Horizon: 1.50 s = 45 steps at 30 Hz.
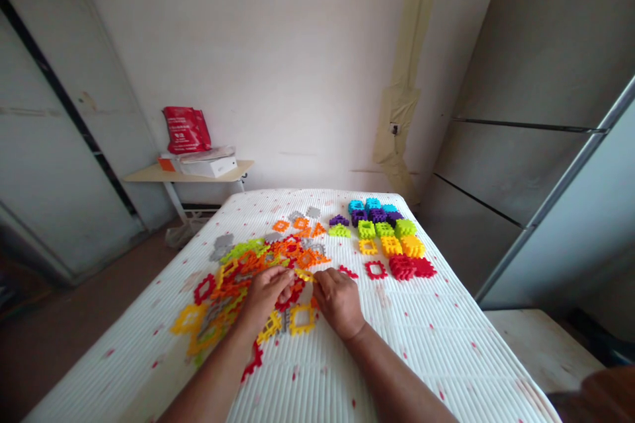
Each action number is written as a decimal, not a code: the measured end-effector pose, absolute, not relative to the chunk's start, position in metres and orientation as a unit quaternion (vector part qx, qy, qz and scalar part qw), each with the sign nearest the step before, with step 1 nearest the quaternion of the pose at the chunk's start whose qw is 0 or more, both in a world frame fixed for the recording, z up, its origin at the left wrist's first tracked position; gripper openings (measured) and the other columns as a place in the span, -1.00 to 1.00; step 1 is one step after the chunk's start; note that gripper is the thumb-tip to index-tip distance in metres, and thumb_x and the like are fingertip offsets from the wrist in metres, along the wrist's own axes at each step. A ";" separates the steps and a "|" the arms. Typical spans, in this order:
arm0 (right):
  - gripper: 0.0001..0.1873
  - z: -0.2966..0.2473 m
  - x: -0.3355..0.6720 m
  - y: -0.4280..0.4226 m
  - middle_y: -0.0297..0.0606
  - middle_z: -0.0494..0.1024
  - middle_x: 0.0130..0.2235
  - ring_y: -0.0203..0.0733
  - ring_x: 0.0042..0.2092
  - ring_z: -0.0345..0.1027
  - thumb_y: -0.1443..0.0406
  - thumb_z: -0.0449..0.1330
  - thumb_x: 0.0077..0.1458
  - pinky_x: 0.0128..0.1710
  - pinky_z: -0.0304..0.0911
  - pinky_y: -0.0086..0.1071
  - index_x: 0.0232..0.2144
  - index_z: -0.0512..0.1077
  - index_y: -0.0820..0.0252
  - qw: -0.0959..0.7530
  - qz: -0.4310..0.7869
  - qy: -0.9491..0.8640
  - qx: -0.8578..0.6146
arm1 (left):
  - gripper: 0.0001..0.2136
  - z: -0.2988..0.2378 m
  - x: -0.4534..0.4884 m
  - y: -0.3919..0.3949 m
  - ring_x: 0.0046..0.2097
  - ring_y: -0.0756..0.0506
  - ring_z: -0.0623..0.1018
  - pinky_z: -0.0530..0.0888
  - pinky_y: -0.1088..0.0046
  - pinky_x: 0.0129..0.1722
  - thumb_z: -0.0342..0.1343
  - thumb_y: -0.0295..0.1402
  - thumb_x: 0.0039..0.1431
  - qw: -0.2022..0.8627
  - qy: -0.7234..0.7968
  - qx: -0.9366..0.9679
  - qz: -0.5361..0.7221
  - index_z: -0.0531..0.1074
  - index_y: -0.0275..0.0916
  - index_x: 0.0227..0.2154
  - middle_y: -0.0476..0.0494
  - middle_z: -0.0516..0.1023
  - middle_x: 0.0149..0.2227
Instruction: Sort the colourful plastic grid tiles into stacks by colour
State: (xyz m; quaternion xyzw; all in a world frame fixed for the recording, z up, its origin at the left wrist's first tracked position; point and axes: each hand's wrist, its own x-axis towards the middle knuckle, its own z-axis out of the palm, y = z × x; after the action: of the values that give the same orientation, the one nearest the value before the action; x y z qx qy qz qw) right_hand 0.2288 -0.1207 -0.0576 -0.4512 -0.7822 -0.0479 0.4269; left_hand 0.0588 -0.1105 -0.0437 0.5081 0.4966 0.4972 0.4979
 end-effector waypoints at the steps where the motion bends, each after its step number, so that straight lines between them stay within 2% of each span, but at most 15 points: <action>1: -0.77 -0.057 0.231 -0.121 -0.26 0.42 -0.48 -0.29 -0.43 0.29 0.36 -0.02 0.18 -0.42 0.14 -0.46 -0.43 0.41 0.19 0.409 -0.081 -0.793 -0.445 | -0.69 -0.043 0.058 -0.111 -0.65 0.07 0.29 0.17 0.56 -0.65 0.13 -0.10 -0.06 0.503 0.494 0.516 0.486 0.39 -0.30 -0.54 0.03 0.35 -0.68; 4: -0.75 -0.055 0.234 -0.122 -0.26 0.41 -0.49 -0.27 -0.41 0.26 0.39 -0.03 0.20 -0.37 0.13 -0.43 -0.42 0.41 0.20 0.376 -0.136 -0.811 -0.426 | -0.68 -0.039 0.059 -0.115 -0.64 0.07 0.30 0.16 0.56 -0.64 0.10 -0.09 -0.02 0.515 0.481 0.530 0.473 0.37 -0.29 -0.58 0.02 0.35 -0.67; 10: -0.77 -0.057 0.233 -0.122 -0.20 0.46 -0.40 -0.24 -0.35 0.29 0.39 -0.04 0.21 -0.31 0.17 -0.38 -0.32 0.42 0.23 0.367 -0.160 -0.835 -0.376 | -0.72 -0.038 0.057 -0.116 -0.66 0.10 0.25 0.10 0.57 -0.66 0.21 -0.17 -0.15 0.571 0.459 0.492 0.471 0.37 -0.31 -0.59 0.05 0.34 -0.68; 13: -0.78 -0.058 0.233 -0.123 -0.16 0.48 -0.35 -0.22 -0.32 0.32 0.40 -0.03 0.20 -0.29 0.21 -0.36 -0.27 0.42 0.24 0.375 -0.131 -0.839 -0.372 | -0.75 -0.045 0.053 -0.111 -0.67 0.11 0.23 0.08 0.57 -0.67 0.20 -0.20 -0.14 0.592 0.448 0.480 0.468 0.36 -0.31 -0.61 0.04 0.34 -0.69; 16: -0.81 -0.056 0.235 -0.126 -0.14 0.49 -0.27 -0.17 -0.25 0.34 0.31 0.05 0.18 -0.25 0.26 -0.30 -0.20 0.41 0.21 0.388 -0.065 -0.838 -0.378 | -0.76 -0.051 0.051 -0.108 -0.68 0.12 0.21 0.06 0.56 -0.67 0.17 -0.22 -0.12 0.586 0.446 0.484 0.473 0.35 -0.30 -0.64 0.05 0.33 -0.70; 19: -0.71 -0.053 0.239 -0.127 -0.08 0.45 -0.10 -0.10 -0.12 0.32 0.21 0.14 0.12 -0.16 0.28 -0.22 -0.11 0.38 0.18 0.398 -0.026 -0.830 -0.390 | -0.76 -0.050 0.052 -0.109 -0.68 0.12 0.20 0.05 0.56 -0.67 0.17 -0.22 -0.13 0.581 0.450 0.491 0.468 0.34 -0.29 -0.66 0.06 0.31 -0.71; 22: -0.60 -0.048 0.241 -0.127 -0.04 0.39 0.01 -0.06 -0.05 0.28 0.20 0.17 0.08 -0.11 0.26 -0.16 -0.02 0.33 0.16 0.381 -0.023 -0.835 -0.396 | -0.75 -0.044 0.056 -0.112 -0.69 0.12 0.19 0.03 0.57 -0.67 0.18 -0.21 -0.17 0.580 0.463 0.492 0.456 0.34 -0.29 -0.68 0.06 0.29 -0.74; 26: -0.58 -0.041 0.237 -0.130 -0.09 0.44 -0.03 -0.07 -0.08 0.29 0.24 0.21 0.04 -0.11 0.26 -0.17 -0.01 0.33 0.12 0.356 -0.007 -0.846 -0.397 | -0.72 -0.042 0.061 -0.114 -0.71 0.13 0.15 0.02 0.57 -0.69 0.20 -0.17 -0.21 0.578 0.477 0.494 0.440 0.33 -0.28 -0.70 0.08 0.25 -0.77; 31: -0.49 -0.028 0.246 -0.125 -0.18 0.46 -0.06 -0.11 -0.09 0.28 0.35 0.26 -0.06 -0.09 0.24 -0.23 0.00 0.32 0.11 0.323 0.006 -0.854 -0.408 | -0.69 -0.047 0.063 -0.112 -0.68 0.12 0.21 0.06 0.59 -0.68 0.23 -0.11 -0.23 0.572 0.480 0.503 0.435 0.40 -0.31 -0.61 0.04 0.33 -0.71; 34: -0.46 -0.017 0.275 -0.103 -0.18 0.47 -0.07 -0.11 -0.07 0.28 0.38 0.26 -0.09 -0.06 0.21 -0.24 0.01 0.32 0.15 0.282 -0.026 -0.847 -0.449 | -0.63 -0.048 0.061 -0.111 -0.68 0.10 0.21 0.09 0.59 -0.69 0.23 -0.07 -0.22 0.559 0.484 0.493 0.459 0.44 -0.31 -0.48 0.09 0.30 -0.73; 37: -0.48 -0.005 0.316 -0.073 -0.13 0.48 -0.07 -0.08 -0.04 0.28 0.42 0.23 -0.08 -0.06 0.20 -0.24 0.00 0.35 0.22 0.198 -0.069 -0.817 -0.538 | -0.59 -0.048 0.057 -0.110 -0.69 0.10 0.20 0.09 0.59 -0.69 0.23 -0.05 -0.22 0.548 0.488 0.487 0.474 0.46 -0.31 -0.41 0.10 0.27 -0.74; 41: -0.46 0.001 0.353 -0.044 -0.11 0.49 -0.07 -0.07 -0.01 0.30 0.41 0.24 -0.11 -0.05 0.19 -0.31 0.01 0.37 0.22 0.096 -0.067 -0.789 -0.604 | -0.60 -0.047 0.056 -0.109 -0.69 0.10 0.20 0.10 0.59 -0.68 0.25 -0.07 -0.25 0.550 0.492 0.489 0.466 0.47 -0.31 -0.43 0.10 0.28 -0.75; 45: -0.45 -0.003 0.358 -0.034 -0.12 0.50 -0.08 -0.10 -0.03 0.33 0.39 0.23 -0.11 -0.09 0.21 -0.37 0.02 0.37 0.19 0.039 -0.058 -0.785 -0.616 | -0.64 -0.047 0.057 -0.110 -0.68 0.10 0.21 0.11 0.60 -0.67 0.24 -0.10 -0.25 0.549 0.495 0.496 0.456 0.48 -0.30 -0.45 0.10 0.27 -0.76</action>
State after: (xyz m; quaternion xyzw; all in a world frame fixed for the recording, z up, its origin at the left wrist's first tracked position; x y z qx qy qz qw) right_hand 0.3578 -0.0338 -0.0028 -0.6156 -0.7850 -0.0578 0.0392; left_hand 0.0573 -0.1097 -0.0466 0.4963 0.4945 0.4559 0.5489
